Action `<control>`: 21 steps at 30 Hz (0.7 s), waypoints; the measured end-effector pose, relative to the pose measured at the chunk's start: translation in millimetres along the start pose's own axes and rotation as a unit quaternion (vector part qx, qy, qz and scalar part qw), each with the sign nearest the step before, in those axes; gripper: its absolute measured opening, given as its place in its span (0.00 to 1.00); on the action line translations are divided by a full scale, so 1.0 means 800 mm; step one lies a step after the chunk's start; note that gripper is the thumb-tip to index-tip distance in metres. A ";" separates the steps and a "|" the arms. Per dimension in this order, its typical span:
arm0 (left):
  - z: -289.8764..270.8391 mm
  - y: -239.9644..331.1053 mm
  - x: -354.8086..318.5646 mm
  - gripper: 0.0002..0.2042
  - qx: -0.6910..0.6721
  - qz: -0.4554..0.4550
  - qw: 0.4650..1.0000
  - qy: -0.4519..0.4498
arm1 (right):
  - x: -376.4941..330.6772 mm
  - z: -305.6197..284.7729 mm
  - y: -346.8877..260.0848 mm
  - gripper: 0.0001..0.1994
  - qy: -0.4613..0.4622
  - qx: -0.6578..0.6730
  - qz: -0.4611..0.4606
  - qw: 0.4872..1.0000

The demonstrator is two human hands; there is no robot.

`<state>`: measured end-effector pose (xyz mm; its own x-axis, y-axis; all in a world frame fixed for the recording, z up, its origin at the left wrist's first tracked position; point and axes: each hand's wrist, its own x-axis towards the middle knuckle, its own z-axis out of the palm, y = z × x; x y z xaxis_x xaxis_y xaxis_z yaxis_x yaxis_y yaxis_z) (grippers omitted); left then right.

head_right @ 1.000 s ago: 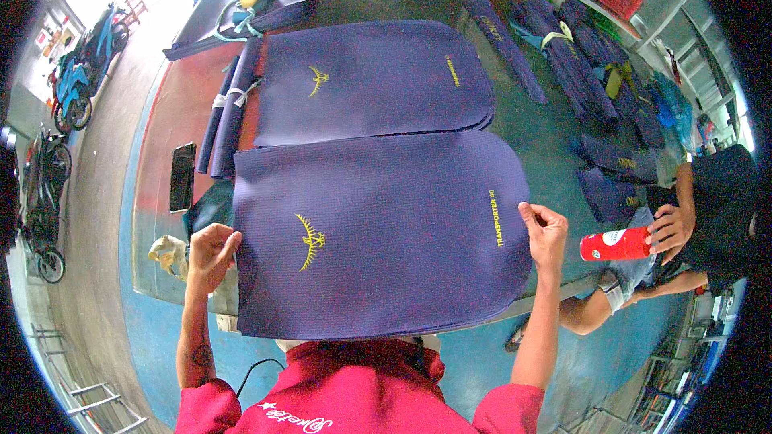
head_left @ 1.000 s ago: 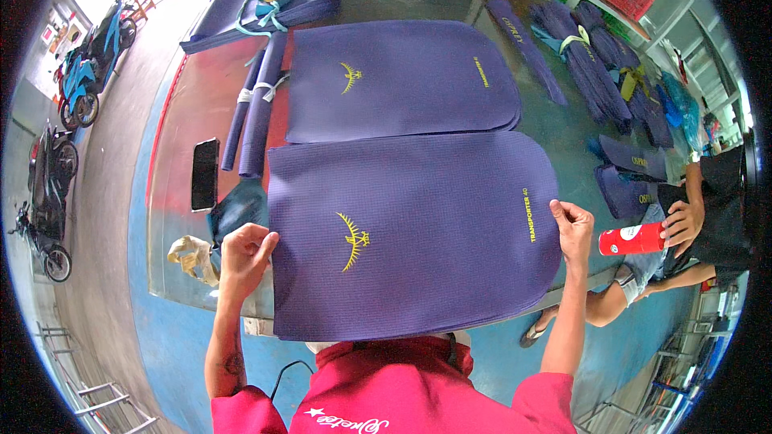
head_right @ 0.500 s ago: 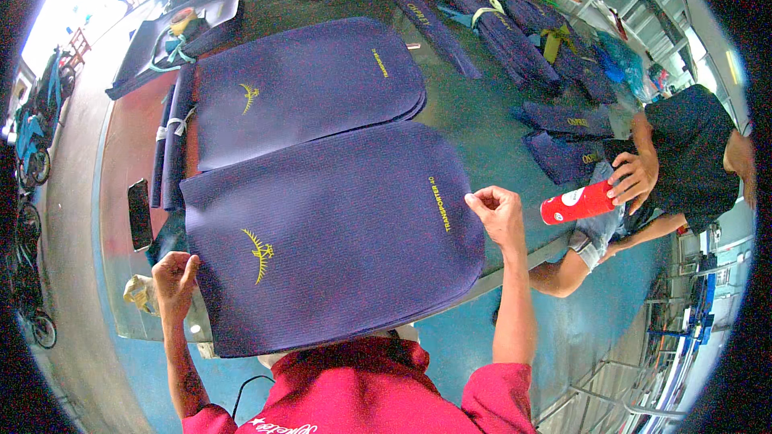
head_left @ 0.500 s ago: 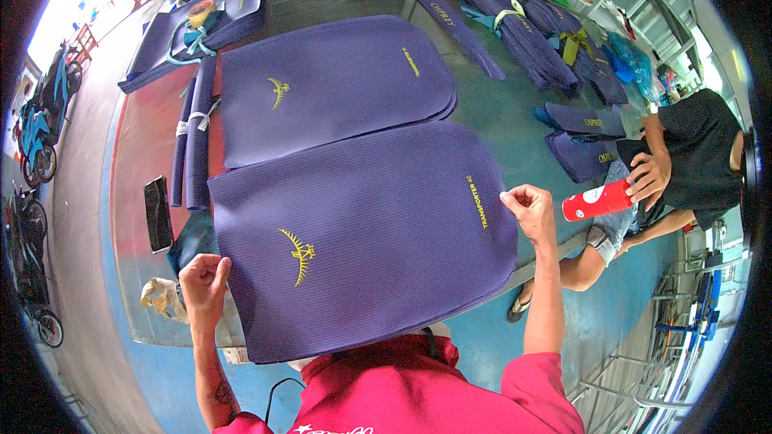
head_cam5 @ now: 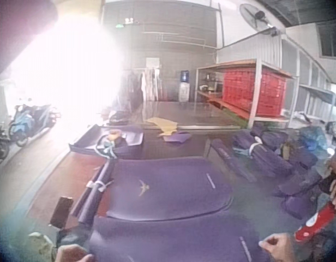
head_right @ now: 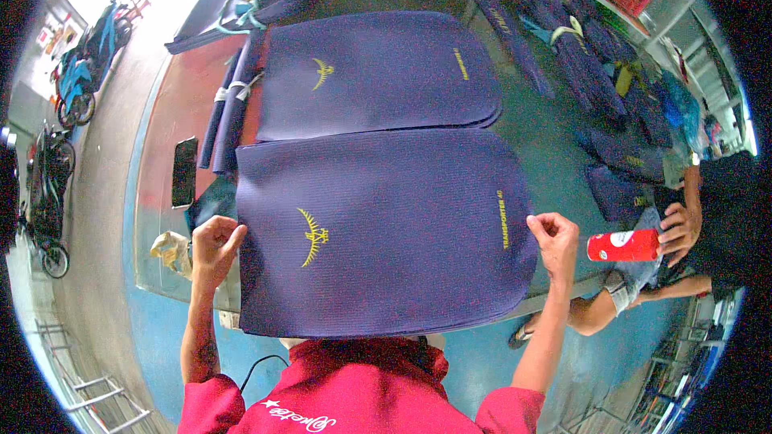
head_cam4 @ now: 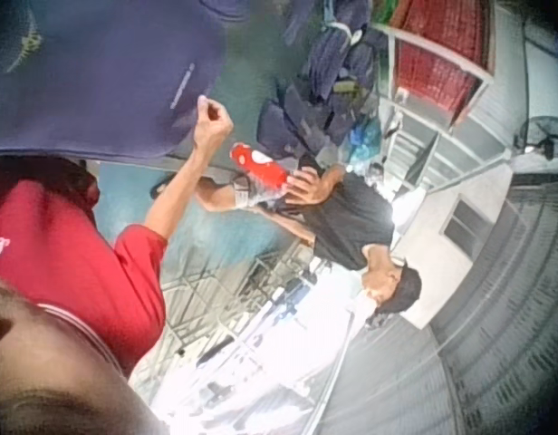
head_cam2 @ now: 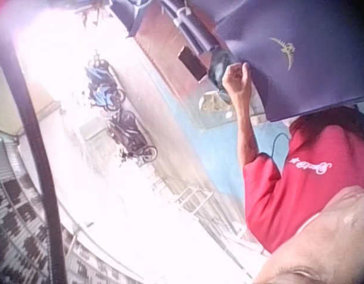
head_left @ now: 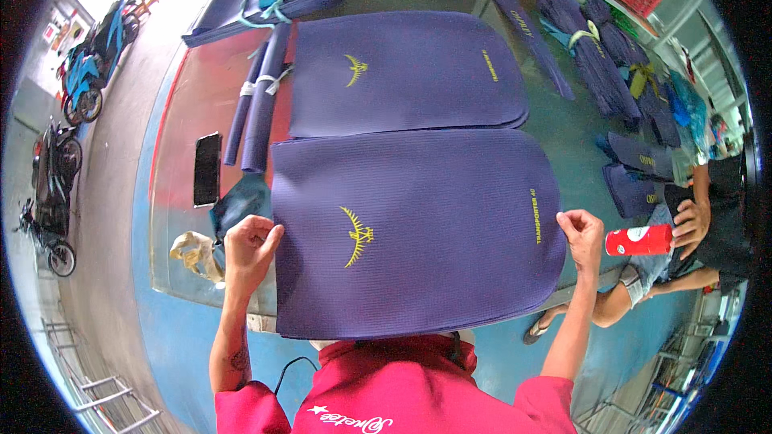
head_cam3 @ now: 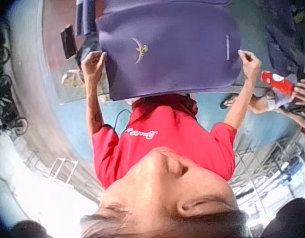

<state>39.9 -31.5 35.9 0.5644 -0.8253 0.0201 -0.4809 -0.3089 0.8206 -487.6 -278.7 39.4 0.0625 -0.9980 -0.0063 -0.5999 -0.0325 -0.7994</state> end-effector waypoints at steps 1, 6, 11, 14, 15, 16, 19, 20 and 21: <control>-0.002 0.002 -0.001 0.07 -0.006 -0.017 1.000 0.002 | 0.001 0.003 0.001 0.09 -0.005 0.010 0.002 1.000; -0.003 0.012 0.000 0.06 -0.013 -0.033 0.999 -0.005 | 0.004 0.001 -0.003 0.08 -0.013 0.026 0.010 1.000; -0.005 0.019 0.000 0.05 0.051 -0.015 0.998 0.016 | 0.002 0.002 -0.012 0.09 -0.014 0.020 0.010 1.000; -0.001 0.055 0.006 0.05 0.106 0.030 0.990 0.085 | 0.004 0.000 -0.010 0.11 -0.022 0.019 0.011 1.000; -0.001 0.067 0.016 0.05 0.116 0.050 0.987 0.098 | 0.005 0.000 -0.008 0.12 -0.028 0.018 0.009 0.999; 0.003 0.077 0.031 0.05 0.126 0.071 0.983 0.111 | 0.004 -0.002 -0.006 0.13 -0.033 0.017 0.008 0.999; 0.028 0.102 0.110 0.05 0.159 0.183 0.965 0.104 | 0.003 -0.006 -0.017 0.15 0.007 0.027 0.023 0.999; 0.033 0.103 0.142 0.05 0.188 0.269 0.938 0.109 | 0.005 -0.005 -0.019 0.15 0.005 0.029 0.010 1.000; 0.043 0.094 0.181 0.07 0.265 0.222 0.932 0.108 | 0.005 -0.001 -0.019 0.14 0.002 0.031 -0.002 1.000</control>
<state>61.9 -190.5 80.9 0.3262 -0.8304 0.4518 -0.9305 -0.1980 0.3080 -478.9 -282.6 51.6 0.0625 -0.9980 -0.0009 -0.5490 -0.0336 -0.8351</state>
